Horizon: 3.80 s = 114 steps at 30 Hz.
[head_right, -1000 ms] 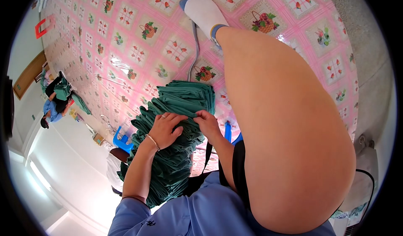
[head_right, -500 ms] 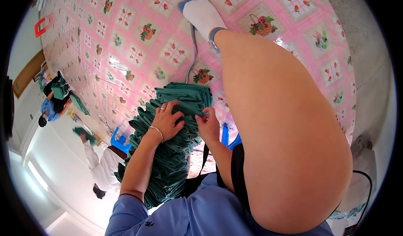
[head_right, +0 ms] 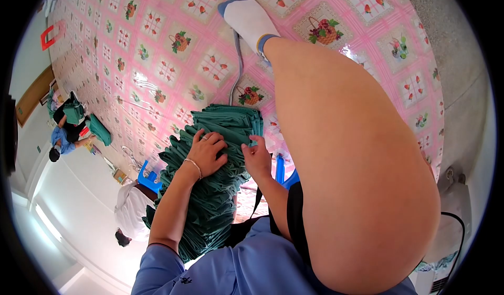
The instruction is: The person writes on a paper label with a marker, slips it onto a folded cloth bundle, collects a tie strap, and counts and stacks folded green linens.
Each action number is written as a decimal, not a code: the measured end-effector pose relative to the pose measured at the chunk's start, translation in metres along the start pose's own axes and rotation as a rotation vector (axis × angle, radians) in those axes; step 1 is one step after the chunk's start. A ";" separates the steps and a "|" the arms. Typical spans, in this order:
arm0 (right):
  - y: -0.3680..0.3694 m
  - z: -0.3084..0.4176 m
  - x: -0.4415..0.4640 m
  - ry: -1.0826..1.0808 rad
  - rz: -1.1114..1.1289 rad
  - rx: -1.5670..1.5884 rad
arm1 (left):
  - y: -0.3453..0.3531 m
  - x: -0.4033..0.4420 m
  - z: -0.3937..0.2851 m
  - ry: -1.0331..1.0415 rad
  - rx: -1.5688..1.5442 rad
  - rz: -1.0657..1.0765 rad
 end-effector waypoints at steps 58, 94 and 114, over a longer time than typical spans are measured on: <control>0.008 -0.005 0.004 -0.044 0.136 -0.127 | 0.004 0.012 0.005 0.010 -0.089 -0.017; 0.002 -0.012 0.012 0.134 0.135 -0.073 | 0.019 0.043 0.007 0.049 -0.068 0.188; 0.010 -0.002 0.029 -0.189 0.025 -0.248 | 0.025 0.036 0.002 -0.007 -0.013 0.092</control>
Point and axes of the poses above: each hand's wrist, its own x-axis towards the middle knuckle, its own y-axis out of the palm, z = x × y, the point moved 6 cm from there along x, towards the middle knuckle, and after that the axes turned 13 degrees about -y, right-handed, at the moved point
